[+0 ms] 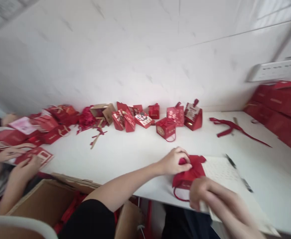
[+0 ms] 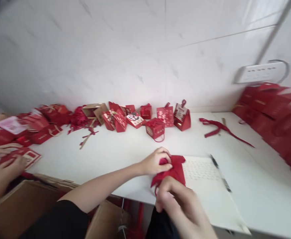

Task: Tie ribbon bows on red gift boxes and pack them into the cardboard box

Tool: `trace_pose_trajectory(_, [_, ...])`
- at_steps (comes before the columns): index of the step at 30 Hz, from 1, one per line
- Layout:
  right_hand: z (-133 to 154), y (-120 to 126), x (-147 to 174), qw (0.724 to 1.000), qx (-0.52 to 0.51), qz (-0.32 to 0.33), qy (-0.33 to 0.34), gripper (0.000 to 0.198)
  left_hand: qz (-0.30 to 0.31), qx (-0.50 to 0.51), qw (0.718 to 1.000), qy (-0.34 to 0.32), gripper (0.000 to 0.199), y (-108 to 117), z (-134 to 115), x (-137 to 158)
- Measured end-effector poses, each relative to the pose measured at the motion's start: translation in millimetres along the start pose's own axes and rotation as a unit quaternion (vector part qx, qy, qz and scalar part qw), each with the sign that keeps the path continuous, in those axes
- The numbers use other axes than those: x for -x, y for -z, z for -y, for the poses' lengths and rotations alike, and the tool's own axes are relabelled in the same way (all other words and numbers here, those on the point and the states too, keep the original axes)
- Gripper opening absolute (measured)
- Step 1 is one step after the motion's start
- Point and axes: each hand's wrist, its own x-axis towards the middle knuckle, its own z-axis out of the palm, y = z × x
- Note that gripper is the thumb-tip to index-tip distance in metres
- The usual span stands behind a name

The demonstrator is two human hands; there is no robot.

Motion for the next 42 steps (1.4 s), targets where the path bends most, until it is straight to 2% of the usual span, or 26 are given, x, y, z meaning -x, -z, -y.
trace_pose_trajectory(2, [-9,-10,-1,0.995,0.058,0.039,-0.065,0.047,-0.004,-0.007,1.000,0.005,0.008,1,0,0])
trace_pose_trajectory(5, [-30,-26,-6,0.964,0.204,0.059,-0.161,0.046,0.003,-0.005,1.000,0.015,0.008,3,-1,0])
trace_pose_trajectory(7, [-40,-33,-9,0.951,0.229,0.058,-0.200,0.047,0.009,0.003,1.000,0.026,0.008,3,-2,1])
trace_pose_trajectory(8, [-43,-36,-11,0.953,0.213,0.056,-0.206,0.047,0.010,0.007,0.999,0.032,0.008,3,-2,1])
trace_pose_trajectory(13, [-49,-44,-18,0.986,0.062,0.008,-0.156,0.043,0.012,0.012,0.999,0.043,0.011,5,-1,0])
trace_pose_trajectory(16, [-53,-48,-23,0.989,-0.010,-0.023,-0.148,0.041,0.028,0.017,0.999,0.036,0.016,10,0,-1])
trace_pose_trajectory(19, [-54,-50,-21,0.990,-0.023,-0.035,-0.132,0.036,0.032,0.013,0.999,0.028,0.014,18,-1,-2])
trace_pose_trajectory(21, [-50,-44,-17,0.992,-0.032,-0.018,-0.124,0.034,0.013,0.003,0.999,0.036,0.014,24,-2,-2])
trace_pose_trajectory(23, [-45,-31,-11,0.987,-0.071,0.010,-0.143,0.038,-0.007,-0.018,0.998,0.067,0.015,31,-3,-3])
trace_pose_trajectory(25, [-40,-11,-9,0.980,-0.106,-0.017,-0.169,0.047,-0.005,-0.035,0.992,0.122,0.019,37,-6,-2])
trace_pose_trajectory(28, [-41,22,-18,0.966,-0.056,-0.187,-0.167,0.056,0.026,-0.041,0.980,0.192,0.028,39,-11,-2])
trace_pose_trajectory(30, [-49,38,-31,0.953,0.028,-0.250,-0.167,0.059,0.040,-0.045,0.975,0.212,0.035,38,-15,-2])
trace_pose_trajectory(32, [-59,44,-45,0.950,0.089,-0.234,-0.188,0.061,0.048,-0.058,0.971,0.228,0.040,35,-18,-2])
trace_pose_trajectory(34, [-67,43,-57,0.952,0.102,-0.199,-0.207,0.061,0.050,-0.068,0.964,0.251,0.043,33,-18,-1])
trace_pose_trajectory(37, [-73,36,-67,0.960,0.068,-0.192,-0.191,0.055,0.058,-0.043,0.960,0.269,0.043,34,-15,1])
trace_pose_trajectory(42, [-80,28,-63,0.965,0.011,-0.214,-0.152,0.044,0.076,0.044,0.966,0.243,0.036,33,-10,3])
